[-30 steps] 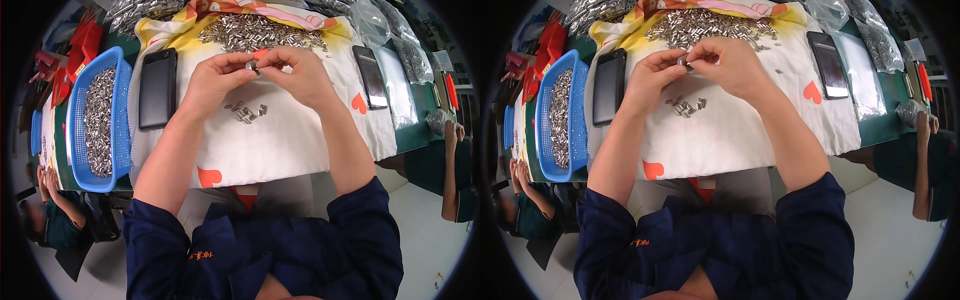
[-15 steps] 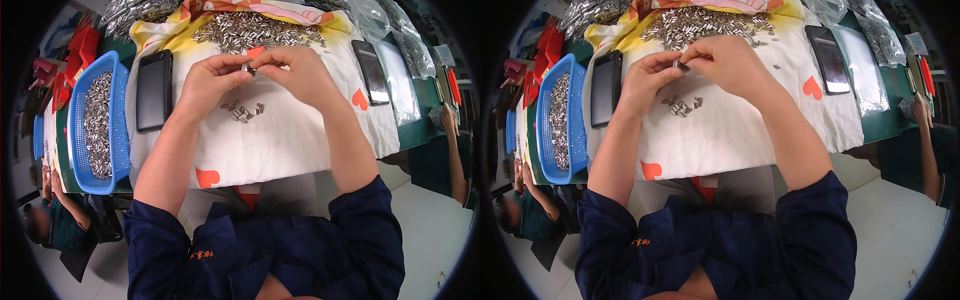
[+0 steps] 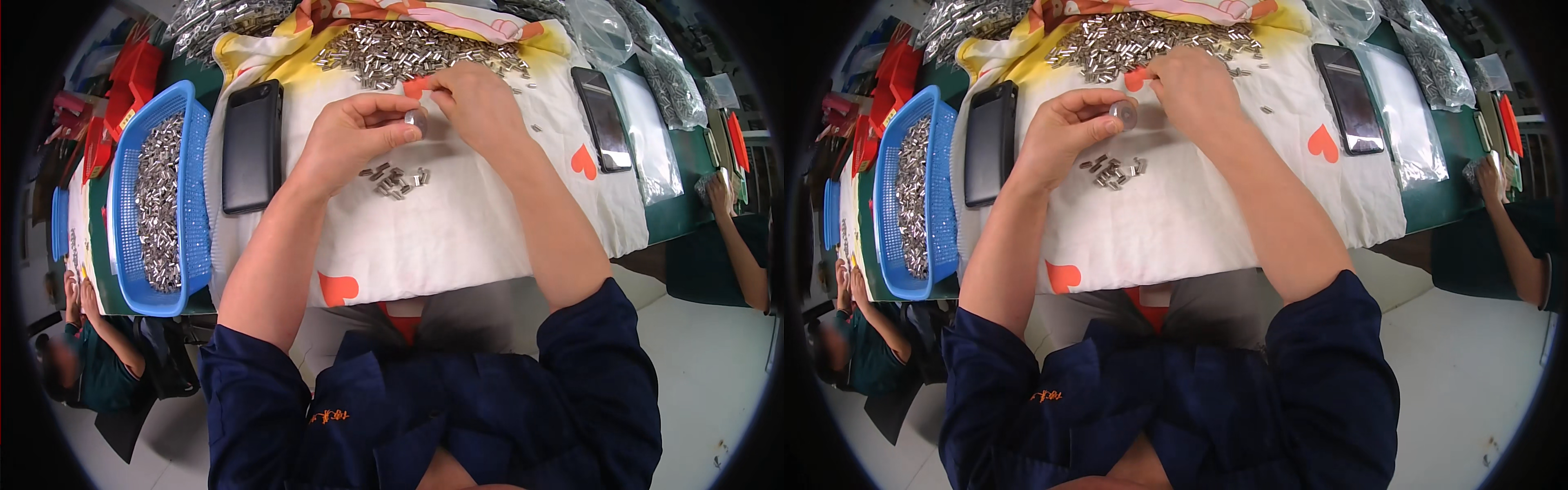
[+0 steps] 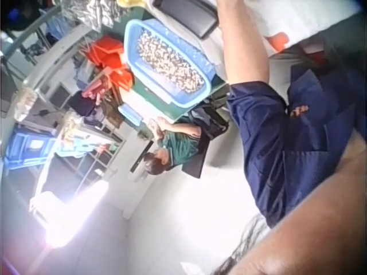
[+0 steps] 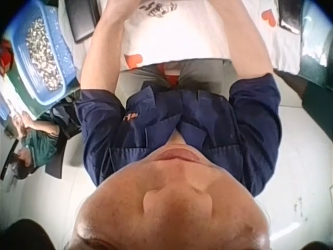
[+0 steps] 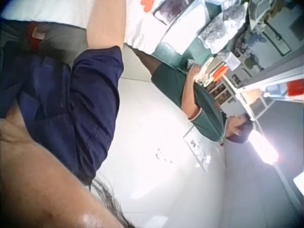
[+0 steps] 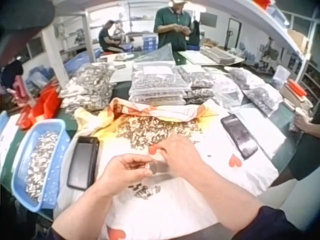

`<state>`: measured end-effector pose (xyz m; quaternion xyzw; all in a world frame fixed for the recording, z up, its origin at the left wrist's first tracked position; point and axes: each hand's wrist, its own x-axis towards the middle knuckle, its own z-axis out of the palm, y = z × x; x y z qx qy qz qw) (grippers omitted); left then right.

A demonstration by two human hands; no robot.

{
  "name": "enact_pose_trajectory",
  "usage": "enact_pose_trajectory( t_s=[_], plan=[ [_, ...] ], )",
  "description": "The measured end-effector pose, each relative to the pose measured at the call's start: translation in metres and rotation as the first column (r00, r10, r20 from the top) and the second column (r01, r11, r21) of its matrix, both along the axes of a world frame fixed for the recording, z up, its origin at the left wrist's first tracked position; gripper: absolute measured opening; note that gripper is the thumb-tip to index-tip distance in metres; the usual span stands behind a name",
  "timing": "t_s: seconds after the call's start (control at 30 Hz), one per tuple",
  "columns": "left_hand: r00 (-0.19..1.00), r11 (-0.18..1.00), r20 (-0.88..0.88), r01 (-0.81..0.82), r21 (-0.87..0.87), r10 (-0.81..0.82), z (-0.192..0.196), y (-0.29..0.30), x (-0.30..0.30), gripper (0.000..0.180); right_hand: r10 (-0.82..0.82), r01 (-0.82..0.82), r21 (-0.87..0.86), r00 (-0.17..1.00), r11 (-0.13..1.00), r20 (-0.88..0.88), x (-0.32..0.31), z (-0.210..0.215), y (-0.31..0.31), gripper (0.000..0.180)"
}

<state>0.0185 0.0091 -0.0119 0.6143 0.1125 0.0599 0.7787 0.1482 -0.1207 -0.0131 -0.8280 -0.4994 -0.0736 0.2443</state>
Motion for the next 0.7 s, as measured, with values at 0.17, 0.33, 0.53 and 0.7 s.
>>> enact_pose_trajectory(
  t_s=[0.17,0.33,0.53,0.7],
  plan=[
    [1.000,1.000,0.011,-0.007,-0.009,0.007,0.001,0.000,0.001,0.026,-0.045,0.046,-0.063,0.999,0.997,0.027,-0.004,0.002,-0.003,0.008],
    [0.998,0.995,0.018,-0.051,-0.089,0.053,-0.001,0.002,0.002,0.028,0.026,-0.026,0.007,1.000,1.000,0.005,-0.007,0.011,-0.003,0.010],
    [0.997,0.990,0.022,-0.075,-0.117,0.078,0.003,0.001,0.001,0.029,0.212,-0.014,0.266,0.644,0.964,-0.735,-0.012,0.033,-0.013,0.014],
    [0.997,0.992,0.028,-0.072,-0.102,0.075,0.001,0.002,0.001,0.029,0.197,-0.078,0.210,0.746,0.975,-0.636,-0.020,0.034,-0.010,0.010]
  ],
)
